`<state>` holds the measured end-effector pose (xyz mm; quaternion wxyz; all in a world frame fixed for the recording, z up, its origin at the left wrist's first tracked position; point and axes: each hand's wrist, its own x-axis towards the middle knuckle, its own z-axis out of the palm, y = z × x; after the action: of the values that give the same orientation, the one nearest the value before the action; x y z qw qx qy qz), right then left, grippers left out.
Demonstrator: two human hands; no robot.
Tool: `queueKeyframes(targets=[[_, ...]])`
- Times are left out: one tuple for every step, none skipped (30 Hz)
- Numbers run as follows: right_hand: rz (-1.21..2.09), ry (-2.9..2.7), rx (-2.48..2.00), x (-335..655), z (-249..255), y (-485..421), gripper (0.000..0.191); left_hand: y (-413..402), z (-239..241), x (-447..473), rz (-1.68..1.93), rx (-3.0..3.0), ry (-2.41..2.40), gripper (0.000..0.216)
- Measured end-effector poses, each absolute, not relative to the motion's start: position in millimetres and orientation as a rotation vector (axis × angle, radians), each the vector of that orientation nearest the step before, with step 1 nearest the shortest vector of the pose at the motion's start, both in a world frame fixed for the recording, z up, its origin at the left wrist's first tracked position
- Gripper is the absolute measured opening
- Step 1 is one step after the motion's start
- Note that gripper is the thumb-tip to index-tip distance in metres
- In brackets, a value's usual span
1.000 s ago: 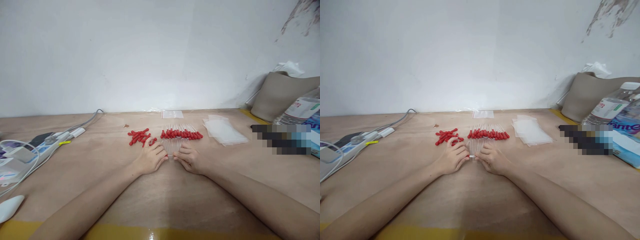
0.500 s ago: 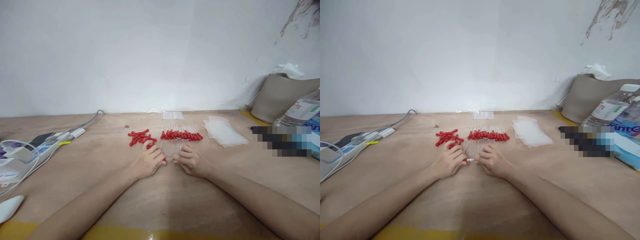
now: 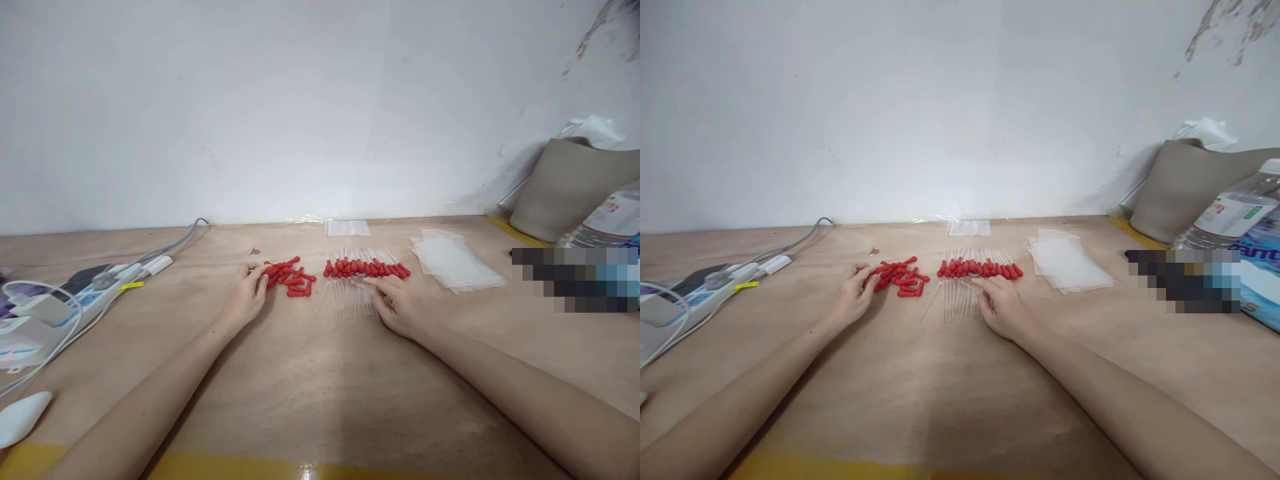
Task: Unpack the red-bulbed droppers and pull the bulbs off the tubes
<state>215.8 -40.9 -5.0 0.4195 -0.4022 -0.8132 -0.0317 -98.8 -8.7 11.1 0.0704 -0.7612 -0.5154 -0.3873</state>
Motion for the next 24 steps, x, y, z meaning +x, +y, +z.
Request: queueKeyframes(targets=[[-0.090, -2.006, -1.044, 215.9, -2.9, -42.0, 0.019, -7.3, 9.7, -101.1, -1.171, -2.264, -1.598, 0.026], [-0.106, -1.985, -1.074, 216.3, -1.1, -42.9, 0.016, -7.0, 8.7, -102.7, -1.168, -2.256, -1.627, 0.026], [-0.128, -1.973, -1.096, 216.7, 0.3, -43.5, 0.014, -7.5, 8.2, -103.5, -1.163, -2.268, -1.638, 0.025], [-0.152, -1.965, -1.104, 217.3, 1.0, -43.4, 0.013, -8.8, 8.2, -103.4, -1.155, -2.295, -1.632, 0.023], [-0.179, -1.957, -1.096, 217.8, 0.9, -42.6, 0.013, -10.5, 8.5, -102.6, -1.139, -2.334, -1.618, 0.021], [-0.202, -1.948, -1.082, 218.2, 0.0, -41.2, 0.013, -12.2, 9.0, -101.2, -1.118, -2.375, -1.602, 0.018], [-0.219, -1.938, -1.069, 218.5, -1.6, -39.2, 0.014, -13.8, 9.6, -99.5, -1.094, -2.409, -1.594, 0.015], [-0.229, -1.931, -1.060, 218.7, -3.6, -37.0, 0.014, -15.0, 10.0, -97.8, -1.069, -2.434, -1.592, 0.013], [-0.235, -1.926, -1.053, 218.6, -5.9, -34.9, 0.015, -15.7, 10.3, -96.2, -1.042, -2.446, -1.598, 0.012], [-0.234, -1.930, -1.052, 218.4, -8.1, -33.0, 0.015, -15.9, 10.4, -94.9, -1.017, -2.446, -1.611, 0.013], [-0.226, -1.942, -1.056, 218.1, -10.1, -31.7, 0.016, -16.0, 10.3, -94.0, -0.999, -2.435, -1.623, 0.014], [-0.215, -1.959, -1.059, 217.7, -11.5, -31.0, 0.016, -15.9, 10.2, -93.4, -0.992, -2.420, -1.625, 0.016], [-0.202, -1.983, -1.059, 217.2, -12.4, -31.0, 0.015, -16.0, 10.2, -93.1, -0.992, -2.403, -1.610, 0.017], [-0.191, -2.010, -1.063, 216.9, -12.6, -31.8, 0.015, -16.3, 10.4, -92.8, -1.003, -2.386, -1.578, 0.017], [-0.184, -2.038, -1.064, 216.6, -12.2, -33.2, 0.015, -16.9, 10.9, -92.3, -1.019, -2.371, -1.533, 0.017], [-0.181, -2.065, -1.067, 216.4, -11.2, -35.0, 0.017, -17.7, 11.7, -91.3, -1.038, -2.363, -1.478, 0.016], [-0.187, -2.088, -1.074, 216.3, -9.8, -37.2, 0.019, -18.4, 12.8, -89.5, -1.057, -2.356, -1.424, 0.014], [-0.197, -2.108, -1.084, 216.2, -8.1, -39.4, 0.021, -18.9, 14.4, -86.7, -1.070, -2.353, -1.377, 0.014], [-0.212, -2.128, -1.092, 216.2, -6.3, -41.5, 0.024, -18.9, 16.2, -82.6, -1.066, -2.353, -1.344, 0.014], [-0.227, -2.148, -1.098, 216.3, -4.6, -43.4, 0.027, -17.9, 18.4, -77.1, -1.047, -2.354, -1.327, 0.014], [-0.241, -2.167, -1.104, 216.3, -3.3, -44.8, 0.029, -16.0, 20.9, -70.3, -1.008, -2.359, -1.322, 0.015], [-0.250, -2.183, -1.107, 216.4, -2.3, -45.7, 0.030, -12.8, 23.6, -62.3, -0.957, -2.368, -1.327, 0.016], [-0.252, -2.194, -1.107, 216.6, -1.7, -46.1, 0.031, -8.4, 26.6, -53.2, -0.901, -2.380, -1.342, 0.018], [-0.250, -2.198, -1.106, 216.9, -1.7, -46.1, 0.031, -2.9, 29.7, -43.4, -0.843, -2.399, -1.360, 0.019]])
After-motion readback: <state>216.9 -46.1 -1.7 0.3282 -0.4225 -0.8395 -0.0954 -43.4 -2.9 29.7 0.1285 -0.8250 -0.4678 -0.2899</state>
